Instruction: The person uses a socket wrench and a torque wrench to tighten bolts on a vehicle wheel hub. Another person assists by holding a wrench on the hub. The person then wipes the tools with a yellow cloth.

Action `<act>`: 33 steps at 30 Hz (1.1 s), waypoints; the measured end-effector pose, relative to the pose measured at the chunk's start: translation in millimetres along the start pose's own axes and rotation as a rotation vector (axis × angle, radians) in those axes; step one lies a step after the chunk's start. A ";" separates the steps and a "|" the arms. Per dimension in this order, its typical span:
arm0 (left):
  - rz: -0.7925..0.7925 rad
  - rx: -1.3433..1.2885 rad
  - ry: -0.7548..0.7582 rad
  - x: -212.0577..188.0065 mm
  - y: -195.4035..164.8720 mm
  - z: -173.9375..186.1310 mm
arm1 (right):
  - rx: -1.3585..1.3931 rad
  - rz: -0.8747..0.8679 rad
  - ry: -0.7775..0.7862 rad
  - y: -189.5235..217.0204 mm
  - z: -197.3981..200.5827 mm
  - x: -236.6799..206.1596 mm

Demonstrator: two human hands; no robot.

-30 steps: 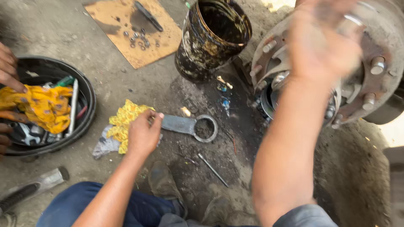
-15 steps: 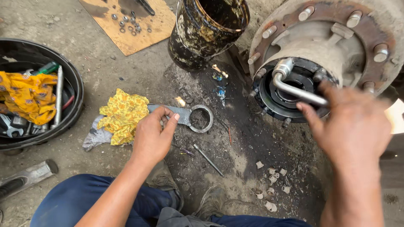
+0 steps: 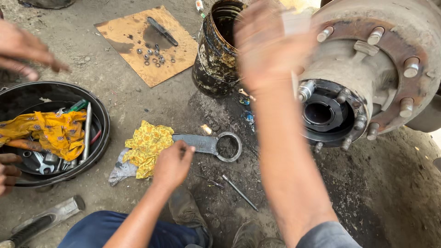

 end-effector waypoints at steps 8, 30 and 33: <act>0.070 -0.016 0.030 -7.3 16.9 4.3 | -0.445 0.498 0.162 97.6 -60.5 -163.3; -0.048 0.132 0.186 -24.3 -22.3 -11.0 | -0.572 -0.164 -0.327 -36.3 79.8 -40.7; -0.022 0.203 0.230 -22.2 -2.2 -12.3 | -0.052 -0.158 -0.072 0.8 17.1 -17.1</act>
Point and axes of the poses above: each hand's wrist, its own x-axis towards the middle knuckle, its own z-axis out of the back of the hand, y = z × x, the point moved 1 cm from there along x, towards the middle knuckle, and after that the axes turned 6 degrees about x, right-handed, at the moved point
